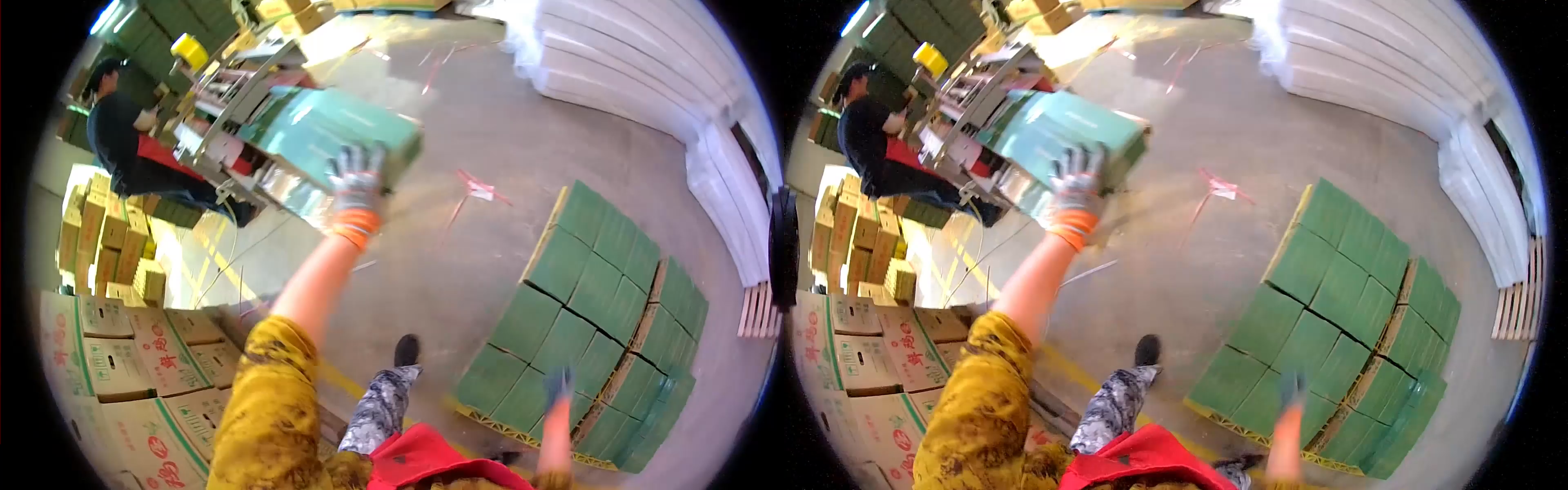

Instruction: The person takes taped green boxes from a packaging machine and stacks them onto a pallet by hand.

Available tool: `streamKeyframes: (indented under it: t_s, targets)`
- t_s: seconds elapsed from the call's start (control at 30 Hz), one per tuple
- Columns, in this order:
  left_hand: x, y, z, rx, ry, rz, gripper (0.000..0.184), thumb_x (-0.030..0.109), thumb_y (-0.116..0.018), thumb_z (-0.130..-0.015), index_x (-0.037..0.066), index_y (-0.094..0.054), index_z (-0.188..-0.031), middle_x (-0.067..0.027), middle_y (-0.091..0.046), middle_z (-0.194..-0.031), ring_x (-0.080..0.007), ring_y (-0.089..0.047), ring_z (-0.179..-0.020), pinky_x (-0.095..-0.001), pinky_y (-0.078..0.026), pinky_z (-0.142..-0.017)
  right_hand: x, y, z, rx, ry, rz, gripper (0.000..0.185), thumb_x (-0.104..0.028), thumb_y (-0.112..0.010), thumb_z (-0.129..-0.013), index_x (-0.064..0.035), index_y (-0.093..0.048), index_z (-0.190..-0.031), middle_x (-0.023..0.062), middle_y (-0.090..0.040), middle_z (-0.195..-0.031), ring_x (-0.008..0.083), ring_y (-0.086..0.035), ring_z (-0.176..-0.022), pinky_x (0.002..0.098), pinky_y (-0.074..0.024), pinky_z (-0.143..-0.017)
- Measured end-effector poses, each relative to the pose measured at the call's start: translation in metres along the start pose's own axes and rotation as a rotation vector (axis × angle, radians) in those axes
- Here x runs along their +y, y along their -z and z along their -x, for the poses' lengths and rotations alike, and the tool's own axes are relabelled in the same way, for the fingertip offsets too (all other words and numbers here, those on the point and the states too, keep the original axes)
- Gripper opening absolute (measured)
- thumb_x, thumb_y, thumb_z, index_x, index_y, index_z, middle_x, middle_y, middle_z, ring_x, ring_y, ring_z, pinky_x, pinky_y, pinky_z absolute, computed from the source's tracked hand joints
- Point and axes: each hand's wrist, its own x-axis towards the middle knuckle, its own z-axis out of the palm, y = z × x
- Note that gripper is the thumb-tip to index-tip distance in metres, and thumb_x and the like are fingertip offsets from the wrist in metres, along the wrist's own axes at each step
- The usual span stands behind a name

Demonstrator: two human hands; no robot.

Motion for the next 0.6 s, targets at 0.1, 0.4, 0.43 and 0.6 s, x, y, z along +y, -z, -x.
streamKeyframes:
  t_s: [0.1, 0.4, 0.43, 0.6]
  targets:
    - [-0.026, 0.014, 0.015, 0.028, -0.055, 0.233, 0.08, 0.021, -0.075, -0.059, 0.015, -0.042, -0.132, -0.0184, -0.041, -0.13, -0.0367, -0.038, -0.121, -0.0556, -0.029, -0.1, -0.135, -0.332, -0.019, -0.565, 0.178, 0.12, 0.059, -0.041, -0.05, -0.092, -0.021, -0.028, -0.143, 0.0076, -0.031, -0.146, 0.0231, -0.027, -0.136, 0.0463, -0.026, -0.105]
    - [-0.098, 0.04, 0.062, -0.047, 0.027, 0.656, 0.077, 0.021, -0.072, -0.07, 0.009, -0.036, -0.136, -0.0175, -0.04, -0.134, -0.0303, -0.038, -0.125, -0.0481, -0.026, -0.106, -0.179, -0.577, 0.068, -1.137, -0.085, 0.515, 0.083, -0.025, -0.073, -0.077, -0.0035, -0.026, -0.142, 0.0068, -0.043, -0.135, 0.016, -0.045, -0.119, 0.0301, -0.0398, -0.097]
    - [-0.105, 0.048, 0.071, 0.024, 0.26, 0.774, 0.079, 0.021, -0.072, -0.072, 0.007, -0.031, -0.138, -0.0179, -0.038, -0.135, -0.0294, -0.036, -0.126, -0.0464, -0.025, -0.107, -0.173, -0.566, 0.074, -1.1, -0.121, 0.442, 0.086, -0.025, -0.074, -0.075, -0.0038, -0.026, -0.142, 0.0068, -0.043, -0.135, 0.016, -0.045, -0.12, 0.0302, -0.0396, -0.097]
    - [-0.133, 0.074, 0.139, -0.301, 1.471, 2.055, 0.071, 0.01, -0.069, -0.079, 0.006, -0.028, -0.137, -0.011, -0.049, -0.123, -0.0221, -0.052, -0.107, -0.0331, -0.044, -0.092, -0.162, -0.526, 0.125, -1.143, -0.08, 0.636, 0.084, -0.026, -0.074, -0.075, -0.0031, -0.028, -0.141, 0.012, -0.041, -0.137, 0.0209, -0.042, -0.123, 0.0337, -0.0356, -0.101]
